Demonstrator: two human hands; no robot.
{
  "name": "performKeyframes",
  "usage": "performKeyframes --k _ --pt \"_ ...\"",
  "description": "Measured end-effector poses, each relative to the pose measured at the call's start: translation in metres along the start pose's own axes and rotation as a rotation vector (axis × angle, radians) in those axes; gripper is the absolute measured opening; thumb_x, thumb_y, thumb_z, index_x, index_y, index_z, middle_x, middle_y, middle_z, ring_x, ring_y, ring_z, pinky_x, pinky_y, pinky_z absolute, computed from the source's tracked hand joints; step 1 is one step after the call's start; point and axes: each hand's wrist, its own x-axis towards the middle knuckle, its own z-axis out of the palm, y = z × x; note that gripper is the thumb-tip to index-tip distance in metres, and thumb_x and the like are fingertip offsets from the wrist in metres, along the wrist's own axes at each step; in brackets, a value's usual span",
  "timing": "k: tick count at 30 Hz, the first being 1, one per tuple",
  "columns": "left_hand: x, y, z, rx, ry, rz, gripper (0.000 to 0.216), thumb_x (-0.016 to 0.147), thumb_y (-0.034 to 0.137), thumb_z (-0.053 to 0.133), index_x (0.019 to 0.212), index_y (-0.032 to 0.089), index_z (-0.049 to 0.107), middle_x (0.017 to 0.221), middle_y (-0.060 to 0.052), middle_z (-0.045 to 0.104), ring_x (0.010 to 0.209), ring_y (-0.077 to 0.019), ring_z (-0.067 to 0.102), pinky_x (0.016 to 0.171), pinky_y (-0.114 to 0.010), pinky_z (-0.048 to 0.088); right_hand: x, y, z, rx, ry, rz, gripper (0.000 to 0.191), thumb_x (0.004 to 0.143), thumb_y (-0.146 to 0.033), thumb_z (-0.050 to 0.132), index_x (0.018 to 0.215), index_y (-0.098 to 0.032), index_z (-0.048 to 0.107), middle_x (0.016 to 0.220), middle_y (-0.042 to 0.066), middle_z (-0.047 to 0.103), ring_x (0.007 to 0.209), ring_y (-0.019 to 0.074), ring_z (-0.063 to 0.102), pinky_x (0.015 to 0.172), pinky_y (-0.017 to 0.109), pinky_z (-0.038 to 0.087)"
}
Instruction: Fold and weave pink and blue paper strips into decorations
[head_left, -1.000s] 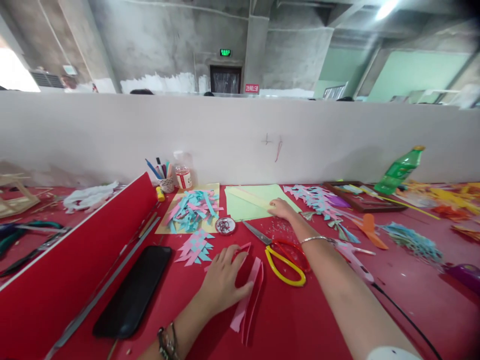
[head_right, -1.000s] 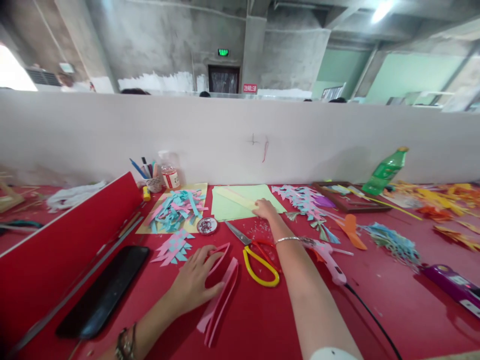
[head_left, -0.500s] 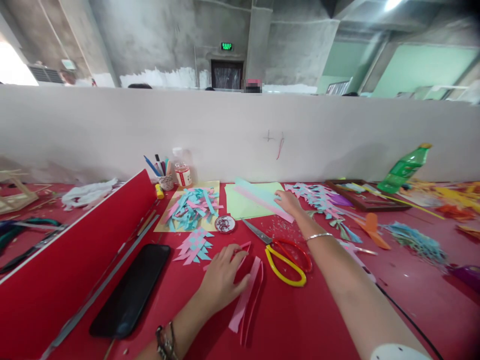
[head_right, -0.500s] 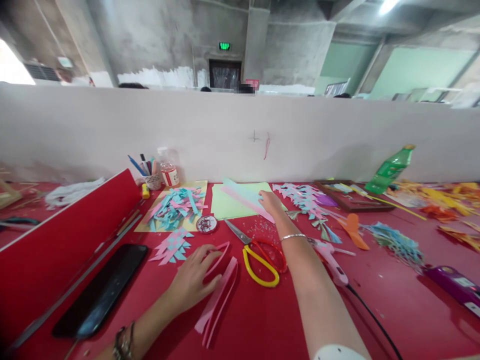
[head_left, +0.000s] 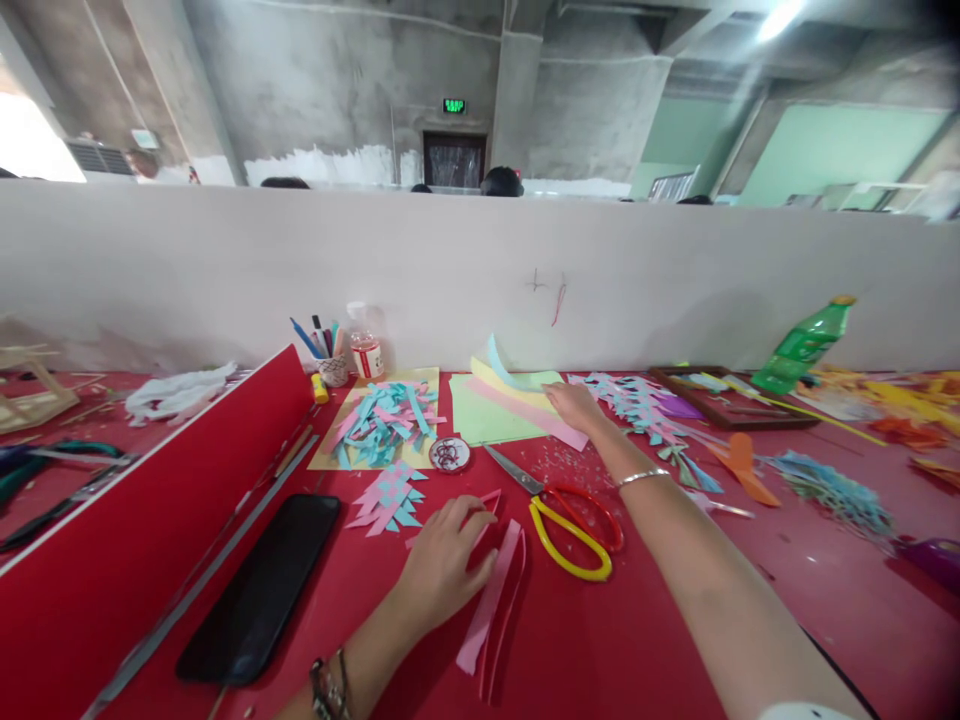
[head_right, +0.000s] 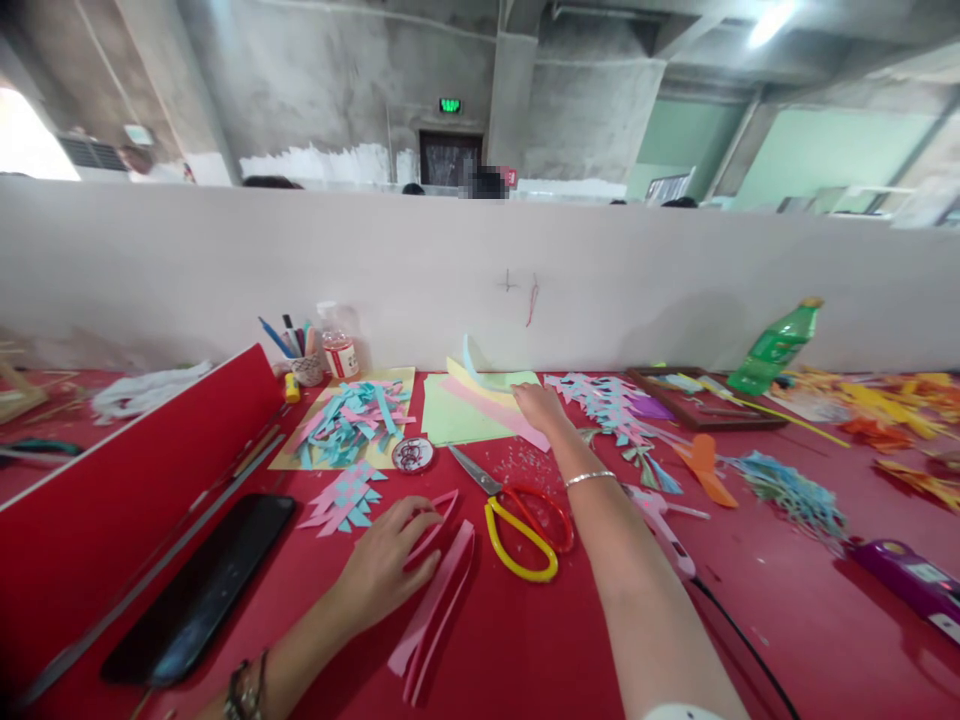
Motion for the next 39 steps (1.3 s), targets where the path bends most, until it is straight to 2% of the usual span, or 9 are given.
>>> performKeyframes --k 5,10,15,17,21,26,30,35,39 --pt "0.001 -0.003 0.001 0.005 0.025 0.004 0.027 0.074 0.021 0.045 0.1 0.021 0.05 0.101 -0.007 0.051 0.092 -0.0186 0.05 0.079 -0.033 0.043 -0.001 -0.015 -0.023 0.013 0.114 -0.053 0.028 0.084 -0.017 0.035 0.093 -0.018 0.061 0.1 0.009 0.059 0.095 0.018 0.05 0.09 0.035 0.023" --pt "0.001 -0.003 -0.003 0.027 0.046 0.018 0.028 0.075 0.025 0.046 0.102 0.02 0.051 0.101 -0.007 0.052 0.092 -0.0187 0.049 0.081 -0.034 0.041 -0.028 -0.039 -0.055 0.073 0.222 -0.077 0.032 0.086 -0.024 0.03 0.099 -0.017 0.058 0.095 0.008 0.058 0.084 0.0158 0.052 0.072 0.024 0.033" --pt "-0.004 0.015 0.002 0.125 -0.069 -0.026 0.079 0.056 0.057 0.058 0.123 0.022 0.036 0.124 -0.013 0.04 0.114 -0.0315 0.034 0.094 -0.051 0.025 -0.078 -0.045 -0.077 0.287 0.397 -0.067 0.027 0.083 -0.026 0.034 0.078 -0.016 0.059 0.076 0.006 0.059 0.069 0.0153 0.052 0.061 0.022 0.034" --pt "-0.007 0.022 0.008 0.19 -0.131 -0.092 0.09 0.049 0.062 0.059 0.126 0.022 0.034 0.13 -0.015 0.034 0.117 -0.037 0.028 0.093 -0.057 0.02 -0.094 -0.041 -0.08 0.358 0.452 -0.032 0.026 0.081 -0.026 0.036 0.067 -0.016 0.056 0.065 0.004 0.056 0.061 0.0146 0.049 0.058 0.022 0.033" --pt "-0.01 0.022 0.016 0.267 -0.136 -0.195 0.077 0.062 0.049 0.058 0.128 0.02 0.03 0.132 -0.017 0.03 0.112 -0.0345 0.038 0.088 -0.049 0.032 -0.119 -0.037 -0.08 0.445 0.458 0.003 0.025 0.079 -0.027 0.038 0.062 -0.016 0.052 0.059 0.001 0.053 0.055 0.0125 0.046 0.055 0.022 0.032" --pt "-0.003 0.013 0.012 0.247 -0.144 -0.202 0.062 0.072 0.036 0.05 0.126 0.013 0.031 0.116 -0.018 0.048 0.106 -0.0297 0.044 0.083 -0.041 0.038 -0.149 -0.04 -0.079 0.499 0.449 0.043 0.026 0.079 -0.031 0.04 0.062 -0.016 0.052 0.055 0.0 0.051 0.053 0.0119 0.045 0.052 0.021 0.033" --pt "0.005 0.008 0.014 0.062 -0.148 -0.247 0.054 0.072 0.022 0.05 0.122 0.01 0.035 0.111 -0.017 0.051 0.104 -0.0245 0.047 0.084 -0.036 0.038 -0.173 -0.039 -0.081 0.561 0.434 0.065 0.024 0.079 -0.032 0.041 0.067 -0.016 0.055 0.062 0.002 0.056 0.058 0.0138 0.049 0.056 0.023 0.037" --pt "0.02 -0.003 0.024 -0.043 -0.142 -0.311 0.053 0.071 0.015 0.046 0.122 0.01 0.032 0.094 -0.013 0.059 0.089 -0.0218 0.056 0.075 -0.033 0.042 -0.202 -0.032 -0.078 0.661 0.411 0.144 0.025 0.078 -0.036 0.043 0.067 -0.017 0.055 0.063 0.002 0.058 0.06 0.0159 0.052 0.056 0.025 0.04" --pt "0.045 -0.014 0.028 -0.079 -0.078 -0.353 0.055 0.068 0.011 0.047 0.121 0.008 0.033 0.099 -0.015 0.057 0.093 -0.0231 0.055 0.077 -0.033 0.041 -0.221 -0.029 -0.072 0.722 0.43 0.193 0.025 0.076 -0.038 0.045 0.071 -0.017 0.058 0.069 0.004 0.061 0.067 0.0181 0.055 0.062 0.028 0.043"
